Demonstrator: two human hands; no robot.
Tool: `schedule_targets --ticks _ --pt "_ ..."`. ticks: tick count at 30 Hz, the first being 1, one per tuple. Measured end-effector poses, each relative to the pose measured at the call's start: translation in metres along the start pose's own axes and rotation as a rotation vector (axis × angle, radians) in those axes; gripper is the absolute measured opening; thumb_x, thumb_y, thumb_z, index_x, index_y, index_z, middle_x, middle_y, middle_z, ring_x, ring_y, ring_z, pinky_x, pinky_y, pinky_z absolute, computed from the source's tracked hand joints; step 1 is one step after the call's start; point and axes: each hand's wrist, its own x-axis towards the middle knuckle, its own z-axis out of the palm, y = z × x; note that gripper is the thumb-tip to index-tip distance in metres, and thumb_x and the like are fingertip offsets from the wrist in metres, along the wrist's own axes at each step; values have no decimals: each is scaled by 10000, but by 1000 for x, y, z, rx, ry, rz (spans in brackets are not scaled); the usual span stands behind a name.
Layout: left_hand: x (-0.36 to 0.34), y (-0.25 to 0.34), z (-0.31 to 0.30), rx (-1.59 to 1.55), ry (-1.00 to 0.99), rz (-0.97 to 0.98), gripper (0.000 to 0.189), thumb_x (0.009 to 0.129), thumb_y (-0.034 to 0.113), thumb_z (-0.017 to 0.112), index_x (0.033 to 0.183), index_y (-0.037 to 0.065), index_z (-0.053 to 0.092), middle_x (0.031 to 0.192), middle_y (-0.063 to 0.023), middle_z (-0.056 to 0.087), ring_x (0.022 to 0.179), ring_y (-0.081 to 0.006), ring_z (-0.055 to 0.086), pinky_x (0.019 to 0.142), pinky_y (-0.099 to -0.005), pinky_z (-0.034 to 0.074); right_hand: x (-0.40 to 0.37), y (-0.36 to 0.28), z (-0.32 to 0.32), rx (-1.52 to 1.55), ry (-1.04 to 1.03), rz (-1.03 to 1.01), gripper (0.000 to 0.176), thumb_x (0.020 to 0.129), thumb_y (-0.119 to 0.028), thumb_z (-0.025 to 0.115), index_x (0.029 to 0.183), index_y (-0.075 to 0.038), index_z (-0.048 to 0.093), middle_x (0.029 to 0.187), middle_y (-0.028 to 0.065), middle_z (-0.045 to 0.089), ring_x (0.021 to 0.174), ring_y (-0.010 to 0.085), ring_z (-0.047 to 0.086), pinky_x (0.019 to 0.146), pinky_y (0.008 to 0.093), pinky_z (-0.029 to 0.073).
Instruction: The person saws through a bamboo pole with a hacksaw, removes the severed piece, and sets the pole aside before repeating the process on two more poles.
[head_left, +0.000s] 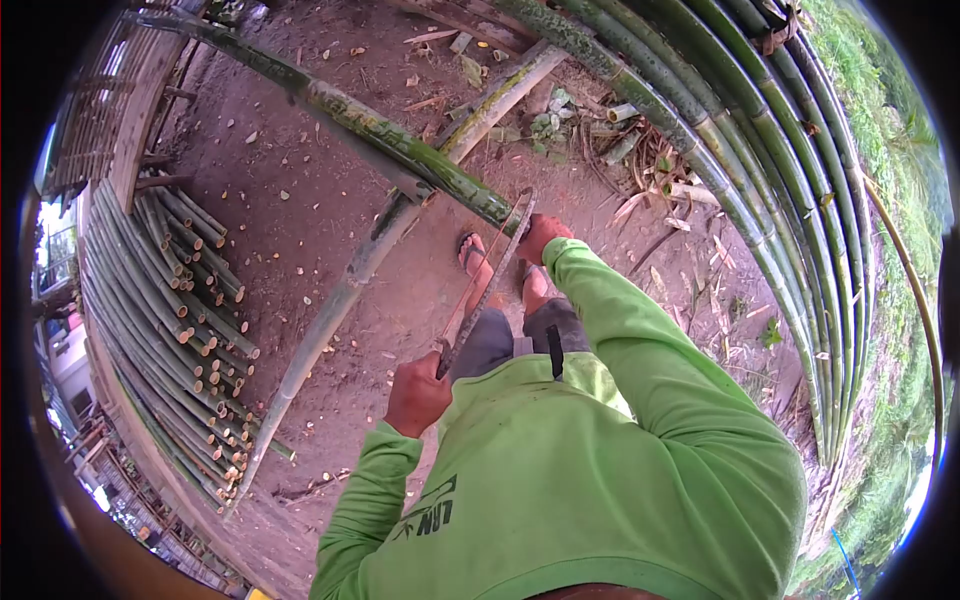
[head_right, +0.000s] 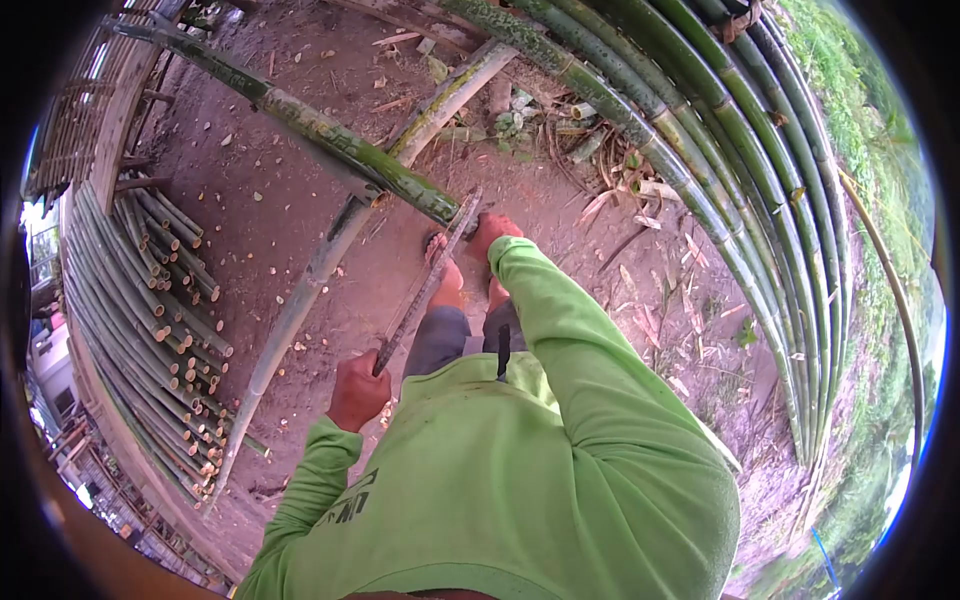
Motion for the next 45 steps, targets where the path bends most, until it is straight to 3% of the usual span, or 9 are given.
schedule_targets --ticks 3,7,9,14,21,25,28,40,45 --pt "8 17 -5 58 -53 -34 79 693 44 567 745 -6 535 657 -246 573 651 -433 587 590 -505 467 8 5 10 9 -1 8 471 602 -291 713 1024 -90 656 970 176 671 936 331 646 848 405 515" --pt "132 1 51 67 50 131 125 690 59 568 793 -12 568 701 -252 598 667 -431 599 600 -522 480 6 4 -6 44 -42 35 465 598 -292 716 1021 -108 660 973 170 672 936 332 645 840 410 517" --pt "151 7 70 18 52 -5 117 717 68 568 815 4 577 722 -254 607 693 -427 610 613 -516 490 10 6 -11 52 -47 37 464 592 -292 721 1018 -119 662 970 173 671 936 338 643 836 412 518" --pt "170 -45 99 -160 36 216 84 773 94 553 838 41 560 730 -251 612 704 -444 608 627 -496 499 11 14 -44 36 5 50 482 588 -290 728 956 9 646 944 227 658 930 353 641 839 402 510" --pt "146 12 69 -19 71 180 156 756 88 574 872 -15 593 738 -270 597 727 -436 600 642 -501 484 15 18 -28 -15 -141 -6 456 624 -270 676 1034 -74 647 973 190 665 929 345 644 855 422 508" --pt "113 27 50 38 -75 61 144 745 77 536 855 -1 589 759 -274 605 722 -444 603 663 -523 485 -3 13 -11 40 108 -12 391 694 -312 658 986 -56 614 887 205 668 885 377 646 792 463 518" --pt "131 60 46 162 -94 112 150 755 51 522 876 -2 594 701 -237 624 707 -430 619 661 -530 496 2 19 -4 76 144 -18 420 618 -333 725 958 -114 613 850 176 668 857 366 653 733 464 528" --pt "24 36 1 43 -92 -24 293 710 24 530 994 -15 593 669 -252 582 642 -430 603 586 -509 472 -2 7 -11 70 -62 -19 362 681 -299 657 974 -87 671 960 191 665 938 340 641 820 428 508" --pt "149 20 58 84 -62 -43 251 722 64 554 957 -15 595 743 -246 619 699 -430 613 633 -508 498 10 12 -3 40 -14 -4 429 606 -308 706 963 -77 647 937 182 665 927 361 635 817 445 510"
